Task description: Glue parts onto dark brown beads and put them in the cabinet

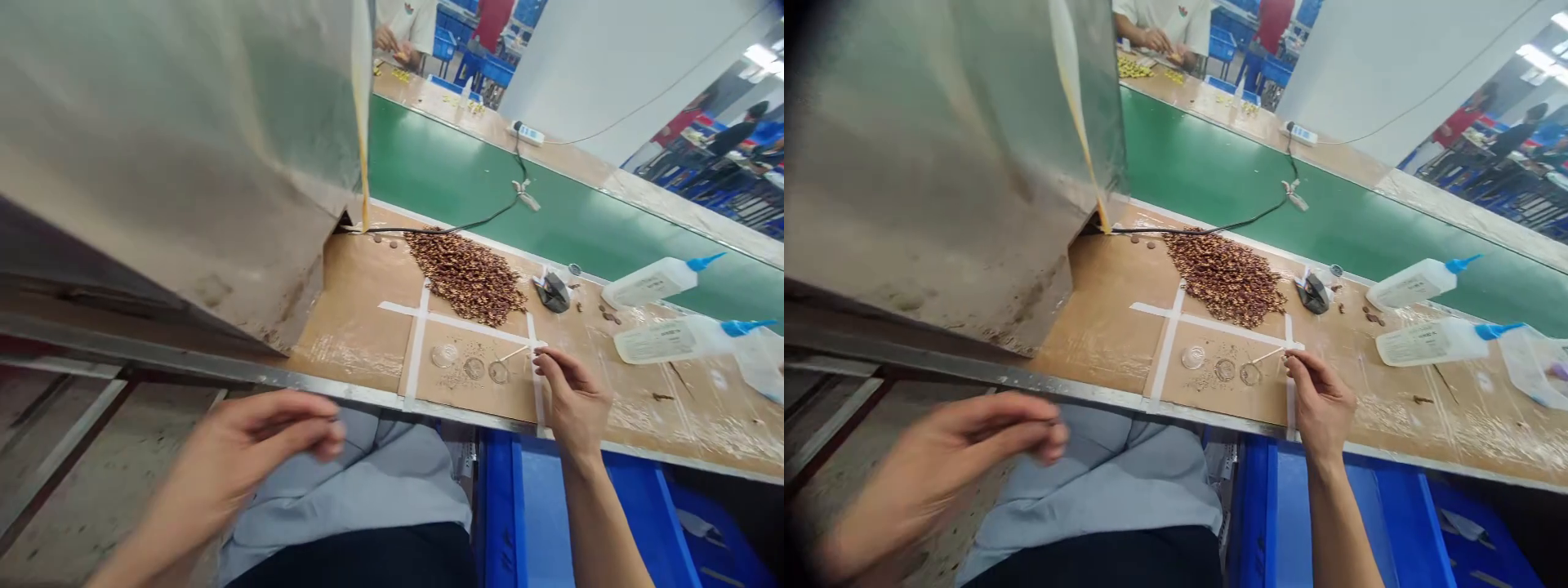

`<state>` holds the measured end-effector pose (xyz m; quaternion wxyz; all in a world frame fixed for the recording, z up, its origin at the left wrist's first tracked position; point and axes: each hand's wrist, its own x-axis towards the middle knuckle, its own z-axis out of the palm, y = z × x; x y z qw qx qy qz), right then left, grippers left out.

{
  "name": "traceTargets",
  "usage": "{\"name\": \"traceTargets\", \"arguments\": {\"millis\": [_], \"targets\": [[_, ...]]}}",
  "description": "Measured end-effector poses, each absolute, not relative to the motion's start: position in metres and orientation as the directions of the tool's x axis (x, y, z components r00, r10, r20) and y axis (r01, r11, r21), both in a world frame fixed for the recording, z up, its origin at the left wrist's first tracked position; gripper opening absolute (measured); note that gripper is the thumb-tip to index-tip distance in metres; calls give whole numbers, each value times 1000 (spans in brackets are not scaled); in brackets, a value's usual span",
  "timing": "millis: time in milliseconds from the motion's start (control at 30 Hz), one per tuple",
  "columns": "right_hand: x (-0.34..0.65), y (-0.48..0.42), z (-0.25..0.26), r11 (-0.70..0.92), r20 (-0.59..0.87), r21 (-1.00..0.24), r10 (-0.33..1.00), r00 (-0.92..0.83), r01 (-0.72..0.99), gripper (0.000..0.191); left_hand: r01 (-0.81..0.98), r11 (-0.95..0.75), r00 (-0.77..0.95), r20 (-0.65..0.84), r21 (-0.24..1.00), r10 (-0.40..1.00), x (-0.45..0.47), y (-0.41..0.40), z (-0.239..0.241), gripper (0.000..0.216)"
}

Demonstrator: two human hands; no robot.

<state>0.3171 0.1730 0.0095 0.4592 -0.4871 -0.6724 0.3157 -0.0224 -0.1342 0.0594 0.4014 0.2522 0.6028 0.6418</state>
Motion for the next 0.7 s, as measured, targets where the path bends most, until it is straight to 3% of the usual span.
{"name": "traceTargets", "arguments": {"millis": [100, 200, 300, 433, 700], "targets": [[298, 143, 20, 292, 275, -919, 956, -100, 265, 37, -480, 66, -352, -261, 875, 899, 3, -104, 49, 22], [276, 104, 33, 179, 137, -967, 966, -220, 180, 29, -574, 43, -330, -278, 818, 902, 18, -78, 44, 22], [255, 69, 43, -4, -40, -996, 916, -400, 89, 23, -583, 49, -340, -298, 811, 892, 26, -69, 43, 28], [232, 44, 48, -187, -173, -982, 816, -551, 33, 17, -552, 57, -344, -290, 832, 893, 32, -68, 44, 29], [217, 41, 56, -303, -270, -952, 748, -606, 50, 20, -372, 56, -419, -222, 927, 880, 44, -72, 49, 18]]}}
